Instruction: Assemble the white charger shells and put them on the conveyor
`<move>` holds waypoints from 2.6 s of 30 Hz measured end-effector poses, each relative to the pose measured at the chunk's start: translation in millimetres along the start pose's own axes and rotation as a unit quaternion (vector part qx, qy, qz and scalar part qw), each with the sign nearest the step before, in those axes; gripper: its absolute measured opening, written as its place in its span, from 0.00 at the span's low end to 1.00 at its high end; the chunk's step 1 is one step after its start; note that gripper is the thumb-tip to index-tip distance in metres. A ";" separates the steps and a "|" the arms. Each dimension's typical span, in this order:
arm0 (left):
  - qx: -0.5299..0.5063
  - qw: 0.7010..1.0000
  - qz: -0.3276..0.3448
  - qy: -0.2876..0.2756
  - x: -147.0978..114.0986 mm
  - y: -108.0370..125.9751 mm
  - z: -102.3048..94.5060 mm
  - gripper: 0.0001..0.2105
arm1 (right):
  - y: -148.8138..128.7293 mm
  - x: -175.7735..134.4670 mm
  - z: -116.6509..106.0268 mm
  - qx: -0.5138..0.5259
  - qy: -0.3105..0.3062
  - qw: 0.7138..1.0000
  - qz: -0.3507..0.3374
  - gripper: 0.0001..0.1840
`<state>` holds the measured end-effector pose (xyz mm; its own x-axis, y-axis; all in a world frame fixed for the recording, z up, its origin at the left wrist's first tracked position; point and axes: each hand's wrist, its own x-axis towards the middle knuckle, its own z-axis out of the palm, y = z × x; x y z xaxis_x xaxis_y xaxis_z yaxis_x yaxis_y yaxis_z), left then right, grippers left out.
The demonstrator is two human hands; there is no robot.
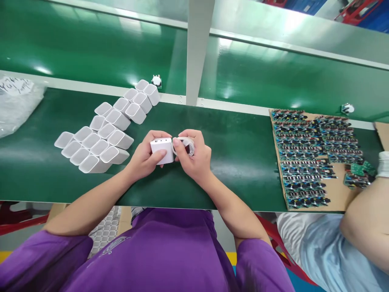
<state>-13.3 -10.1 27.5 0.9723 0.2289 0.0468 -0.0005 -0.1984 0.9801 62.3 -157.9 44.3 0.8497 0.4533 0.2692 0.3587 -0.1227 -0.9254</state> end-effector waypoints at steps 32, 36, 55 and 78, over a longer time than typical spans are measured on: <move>0.015 0.998 0.059 0.006 -4.8 -7.4 10.9 0.13 | 3.7 -3.7 3.5 -0.023 0.002 1.000 -0.013 0.11; 0.073 0.995 0.070 0.023 -3.8 -3.2 9.6 0.13 | 4.7 -2.6 3.1 -0.059 0.018 0.996 -0.057 0.10; -0.054 0.971 0.004 0.233 30.6 -10.6 -25.8 0.13 | 18.6 -15.2 27.1 -0.190 -0.242 0.950 -0.059 0.09; -0.120 0.988 -0.075 0.056 29.2 -23.3 -6.5 0.15 | 58.6 179.1 -73.3 -0.453 -0.067 0.888 0.038 0.29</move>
<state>13.5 7.4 7.3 0.9338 0.3453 -0.0938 0.0723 0.0746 0.9946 263.8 -148.6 57.8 0.8535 0.5059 0.1249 0.5167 -0.7906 -0.3286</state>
